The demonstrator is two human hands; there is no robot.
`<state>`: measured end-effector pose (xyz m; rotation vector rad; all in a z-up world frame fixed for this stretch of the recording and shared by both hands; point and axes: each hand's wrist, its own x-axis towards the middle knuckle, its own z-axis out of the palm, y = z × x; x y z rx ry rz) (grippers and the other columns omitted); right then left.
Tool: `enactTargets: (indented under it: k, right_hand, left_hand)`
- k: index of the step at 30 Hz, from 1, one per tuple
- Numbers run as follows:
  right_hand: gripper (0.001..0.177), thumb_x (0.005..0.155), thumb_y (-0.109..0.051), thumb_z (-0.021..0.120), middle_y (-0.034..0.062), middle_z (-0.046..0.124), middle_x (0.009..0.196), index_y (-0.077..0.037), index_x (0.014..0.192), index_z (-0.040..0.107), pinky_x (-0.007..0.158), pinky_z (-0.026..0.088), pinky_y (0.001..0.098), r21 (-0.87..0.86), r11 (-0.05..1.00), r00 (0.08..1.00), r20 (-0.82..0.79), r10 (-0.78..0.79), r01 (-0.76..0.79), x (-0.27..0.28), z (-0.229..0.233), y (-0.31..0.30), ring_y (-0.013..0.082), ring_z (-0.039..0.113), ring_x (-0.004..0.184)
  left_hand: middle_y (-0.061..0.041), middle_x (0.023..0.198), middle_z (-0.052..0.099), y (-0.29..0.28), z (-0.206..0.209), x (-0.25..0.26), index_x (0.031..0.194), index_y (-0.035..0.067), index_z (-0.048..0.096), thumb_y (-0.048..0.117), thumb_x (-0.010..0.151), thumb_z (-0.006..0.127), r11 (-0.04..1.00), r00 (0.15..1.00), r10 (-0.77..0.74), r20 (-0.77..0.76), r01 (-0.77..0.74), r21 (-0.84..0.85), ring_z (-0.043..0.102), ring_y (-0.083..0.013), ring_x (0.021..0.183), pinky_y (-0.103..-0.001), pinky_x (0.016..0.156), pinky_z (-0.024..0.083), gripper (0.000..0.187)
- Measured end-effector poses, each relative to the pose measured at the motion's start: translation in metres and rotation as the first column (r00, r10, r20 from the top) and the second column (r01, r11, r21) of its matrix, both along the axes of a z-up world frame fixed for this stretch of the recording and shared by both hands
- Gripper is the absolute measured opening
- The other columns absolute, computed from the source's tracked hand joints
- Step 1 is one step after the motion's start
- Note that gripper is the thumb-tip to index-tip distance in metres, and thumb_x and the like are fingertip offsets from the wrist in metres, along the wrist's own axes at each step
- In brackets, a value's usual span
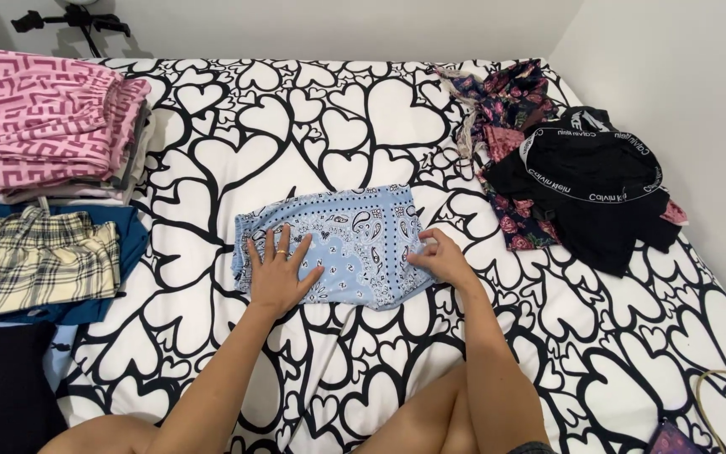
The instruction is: The person folds a pair of blue patterned shorts by hand on a bed, smoothing the fabric and folding the sides inward.
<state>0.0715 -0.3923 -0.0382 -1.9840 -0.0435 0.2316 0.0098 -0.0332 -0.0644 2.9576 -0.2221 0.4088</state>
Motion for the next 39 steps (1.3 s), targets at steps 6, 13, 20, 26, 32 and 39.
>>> enactTargets:
  k: [6, 13, 20, 26, 32, 39]
  right_hand:
    - [0.066, 0.070, -0.010, 0.087, 0.0088, 0.070, 0.071, -0.006, 0.130, 0.059, 0.059, 0.053, 0.0298, -0.314, 0.949, 0.994, -0.093, -0.061, 0.029, 0.001, 0.003, -0.020, 0.0179, 0.066, 0.061]
    - [0.062, 0.078, -0.026, 0.085, 0.0058, 0.070, 0.080, -0.007, 0.133, 0.063, 0.072, 0.051, 0.0297, -0.497, 0.834, 0.966, 0.210, -0.153, 0.240, -0.008, 0.022, -0.005, 0.0160, 0.065, 0.074]
    - [0.071, 0.065, -0.009, 0.090, 0.0065, 0.069, 0.077, -0.005, 0.131, 0.064, 0.066, 0.051, 0.0283, -0.316, 0.947, 0.994, -0.104, 0.029, -0.060, -0.001, -0.014, -0.035, 0.0165, 0.064, 0.071]
    - [0.086, 0.063, 0.000, 0.086, 0.0195, 0.069, 0.111, -0.007, 0.142, 0.052, 0.093, 0.052, 0.0380, -0.575, 0.799, 0.978, 0.193, -0.079, 0.178, -0.022, 0.048, 0.018, 0.0320, 0.066, 0.105]
    - [0.064, 0.093, -0.021, 0.067, 0.0180, 0.051, 0.153, -0.006, 0.152, 0.046, 0.118, 0.035, 0.0487, -0.449, 0.889, 0.859, 0.486, 0.160, 0.088, -0.008, -0.036, 0.128, 0.0398, 0.046, 0.140]
    - [0.073, 0.103, -0.052, 0.044, 0.0165, 0.027, 0.166, -0.005, 0.157, 0.034, 0.124, 0.012, 0.0554, -0.751, 0.656, 0.870, 0.370, 0.324, 0.075, -0.001, -0.044, 0.106, 0.0395, 0.021, 0.154]
  left_hand:
    - [-0.019, 0.165, 0.026, 0.000, -0.002, 0.001, 0.157, 0.031, 0.038, 0.071, 0.093, 0.042, 1.000, 1.000, -0.004, 0.017, 0.004, -0.017, 0.017, -0.0457, 0.152, -0.070, 0.117, -0.002, 0.076]
    - [-0.020, 0.163, 0.027, 0.000, 0.000, 0.000, 0.156, 0.030, 0.039, 0.071, 0.093, 0.042, 0.999, 0.999, -0.021, 0.042, 0.022, -0.027, 0.018, -0.0469, 0.150, -0.071, 0.116, -0.002, 0.075]
    - [-0.019, 0.165, 0.026, -0.002, 0.000, -0.001, 0.156, 0.031, 0.038, 0.072, 0.093, 0.040, 1.000, 1.000, -0.011, 0.007, 0.012, -0.016, 0.016, -0.0459, 0.152, -0.069, 0.118, -0.002, 0.075]
    - [-0.021, 0.163, 0.024, -0.002, 0.009, 0.003, 0.158, 0.027, 0.035, 0.073, 0.091, 0.041, 1.000, 0.999, -0.023, -0.025, 0.023, -0.006, 0.015, -0.0474, 0.150, -0.072, 0.114, -0.003, 0.082]
    - [-0.020, 0.168, 0.022, -0.049, -0.041, 0.041, 0.161, 0.020, 0.034, 0.056, 0.096, 0.047, 0.998, 0.999, -0.032, -0.015, 0.032, -0.048, 0.016, -0.0439, 0.154, -0.069, 0.119, 0.001, 0.075]
    - [-0.020, 0.163, 0.024, -0.018, -0.031, 0.034, 0.157, 0.010, 0.033, 0.065, 0.097, 0.038, 0.991, 0.999, 0.052, -0.009, -0.052, -0.125, 0.016, -0.0423, 0.150, -0.065, 0.117, 0.002, 0.082]
